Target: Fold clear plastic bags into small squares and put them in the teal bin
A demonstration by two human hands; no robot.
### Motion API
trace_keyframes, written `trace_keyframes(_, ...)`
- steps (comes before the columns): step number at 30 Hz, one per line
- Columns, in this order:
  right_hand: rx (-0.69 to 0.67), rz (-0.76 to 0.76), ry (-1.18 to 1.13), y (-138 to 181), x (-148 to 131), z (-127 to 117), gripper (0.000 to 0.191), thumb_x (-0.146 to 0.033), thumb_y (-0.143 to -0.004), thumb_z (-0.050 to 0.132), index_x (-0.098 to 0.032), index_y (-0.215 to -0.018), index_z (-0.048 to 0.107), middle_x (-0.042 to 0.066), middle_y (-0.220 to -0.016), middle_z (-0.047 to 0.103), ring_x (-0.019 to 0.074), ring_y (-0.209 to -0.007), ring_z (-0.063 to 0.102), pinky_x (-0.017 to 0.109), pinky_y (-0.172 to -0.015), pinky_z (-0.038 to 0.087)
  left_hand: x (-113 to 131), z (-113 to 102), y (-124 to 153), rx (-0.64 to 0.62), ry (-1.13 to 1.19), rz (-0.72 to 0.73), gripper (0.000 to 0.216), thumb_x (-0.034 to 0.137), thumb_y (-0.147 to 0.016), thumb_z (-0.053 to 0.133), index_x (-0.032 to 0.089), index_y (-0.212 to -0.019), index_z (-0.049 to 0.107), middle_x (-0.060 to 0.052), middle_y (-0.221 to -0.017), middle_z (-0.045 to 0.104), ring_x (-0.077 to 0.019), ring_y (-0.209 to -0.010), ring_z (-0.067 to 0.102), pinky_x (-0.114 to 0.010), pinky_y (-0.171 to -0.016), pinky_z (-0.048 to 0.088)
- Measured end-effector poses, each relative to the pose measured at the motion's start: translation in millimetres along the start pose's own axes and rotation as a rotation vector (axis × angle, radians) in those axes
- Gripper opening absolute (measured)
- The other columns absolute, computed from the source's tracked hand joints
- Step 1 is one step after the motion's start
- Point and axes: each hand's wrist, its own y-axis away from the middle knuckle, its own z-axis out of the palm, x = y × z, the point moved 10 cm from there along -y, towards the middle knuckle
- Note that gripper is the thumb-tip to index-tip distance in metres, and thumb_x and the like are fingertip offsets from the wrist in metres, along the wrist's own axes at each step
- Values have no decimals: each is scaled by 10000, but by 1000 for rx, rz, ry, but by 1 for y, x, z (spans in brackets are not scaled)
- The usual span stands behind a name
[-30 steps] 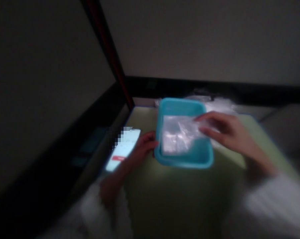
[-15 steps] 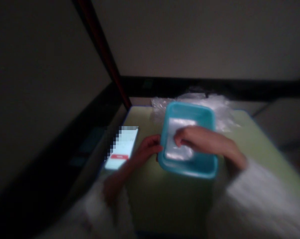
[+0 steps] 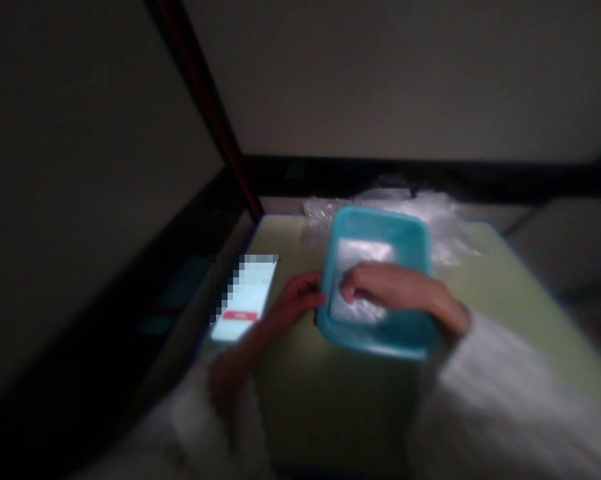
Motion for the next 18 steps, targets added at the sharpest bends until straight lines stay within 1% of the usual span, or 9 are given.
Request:
trace_keyframes(5, 33, -53, 23, 1, -2, -2, 191, -93, -868, 491, -164, -990, 620, 77, -1002, 641, 182, -911, 585, 322, -806, 475, -1, -2, -1, 3, 2, 11, 274, 343, -627, 733, 131, -712, 580, 25, -578, 565, -92, -484, 523, -200, -474, 416)
trace_keyframes(10, 75, -34, 43, 4, 0, -9, 211, -89, -866, 495, -171, -1012, 622, 84, -1061, 637, 212, -1012, 577, 353, -880, 461, 0, -1, -1, 4, 8, 11, 260, 336, -626, 730, 132, -712, 594, 26, -578, 568, -89, -479, 520, -201, -476, 419)
trace_keyframes(13, 106, -32, 60, 4, -1, -15, 229, -86, -867, 478, -171, -1017, 630, 106, -1128, 604, 227, -1080, 546, 370, -909, 448, -1, -3, -1, 22, 15, -2, 253, 328, -620, 731, 137, -700, 585, 30, -557, 562, -89, -467, 514, -202, -467, 413)
trace_keyframes(15, 116, -14, 101, 3, 0, -18, 233, -78, -852, 487, -157, -1010, 638, 121, -1120, 586, 232, -1058, 540, 373, -886, 452, -2, -4, -1, 30, 15, -2, 253, 327, -619, 732, 140, -703, 584, 30, -554, 566, -91, -464, 516, -203, -462, 410)
trace_keyframes(18, 91, 45, 186, 0, 4, -16, 213, -77, -830, 509, -135, -966, 662, 125, -1012, 585, 242, -956, 544, 375, -823, 452, -1, -3, -1, 23, 18, 6, 257, 333, -622, 732, 140, -707, 585, 28, -557, 569, -92, -462, 521, -202, -458, 411)
